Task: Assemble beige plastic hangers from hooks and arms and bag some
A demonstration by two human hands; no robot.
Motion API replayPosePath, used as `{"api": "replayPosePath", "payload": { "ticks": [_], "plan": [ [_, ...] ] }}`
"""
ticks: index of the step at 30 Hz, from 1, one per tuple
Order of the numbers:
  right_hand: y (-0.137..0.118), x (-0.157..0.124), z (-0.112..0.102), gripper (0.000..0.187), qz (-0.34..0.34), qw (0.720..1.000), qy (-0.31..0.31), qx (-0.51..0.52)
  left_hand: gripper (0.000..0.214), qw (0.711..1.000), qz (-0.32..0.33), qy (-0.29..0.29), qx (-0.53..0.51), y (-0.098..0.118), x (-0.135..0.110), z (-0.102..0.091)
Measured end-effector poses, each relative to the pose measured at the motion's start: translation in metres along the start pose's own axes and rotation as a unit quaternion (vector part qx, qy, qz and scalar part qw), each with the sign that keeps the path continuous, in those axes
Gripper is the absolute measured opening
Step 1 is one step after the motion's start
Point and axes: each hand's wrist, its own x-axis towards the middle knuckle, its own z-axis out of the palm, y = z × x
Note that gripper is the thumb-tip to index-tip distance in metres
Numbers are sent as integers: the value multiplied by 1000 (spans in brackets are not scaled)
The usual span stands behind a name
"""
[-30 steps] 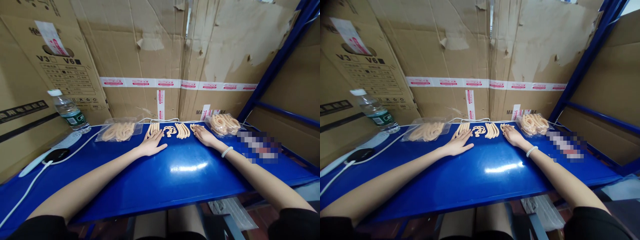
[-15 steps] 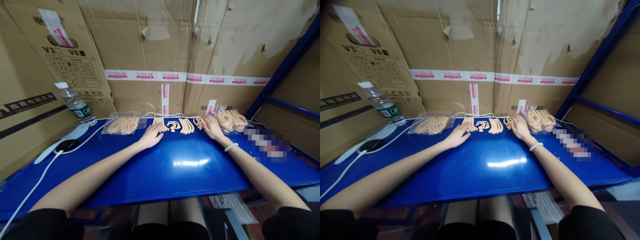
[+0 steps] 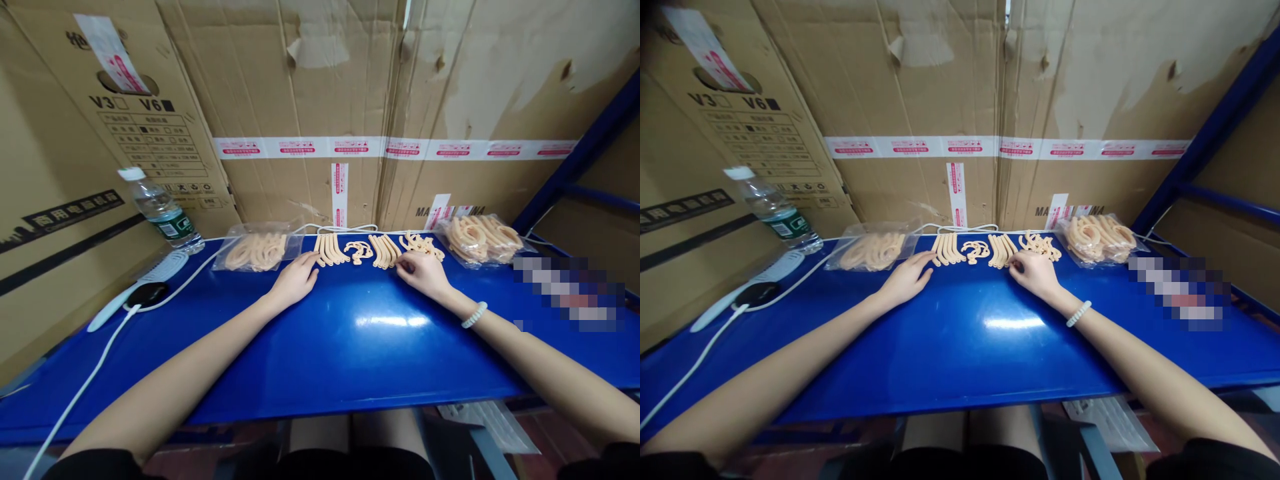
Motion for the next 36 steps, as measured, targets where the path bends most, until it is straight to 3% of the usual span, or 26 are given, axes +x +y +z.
{"api": "replayPosePath", "payload": {
  "ticks": [5, 10, 17, 22, 27, 30, 33, 36],
  "plan": [
    [-20, 21, 4, 24, -22, 999, -1, 44, 41, 1000, 6, -1, -7, -1, -1, 3],
    [-48, 58, 18, 30, -102, 991, -59, 58, 36, 1000, 11, 5, -8, 3, 0, 0],
    [-41, 88, 37, 16, -105, 980, -114, 123, 23, 1000, 22, 15, 4, 9, 3, -5],
    [-41, 88, 39, 17, -103, 978, -89, 159, 19, 999, 25, 9, 16, 12, 3, -7],
    [-45, 82, 21, 27, -50, 976, -2, 212, 28, 999, 23, 16, 31, 24, -3, -12],
    [-48, 63, 3, 27, 34, 935, 11, 353, 31, 997, 51, 49, -6, 46, -9, -18],
    [-56, 35, -8, 33, 130, 856, -24, 500, 27, 981, 115, 94, -123, 74, -17, -27],
    [-66, 12, -9, 39, 220, 770, -24, 599, 26, 957, 131, 87, -244, 96, -24, -32]
  ]
}}
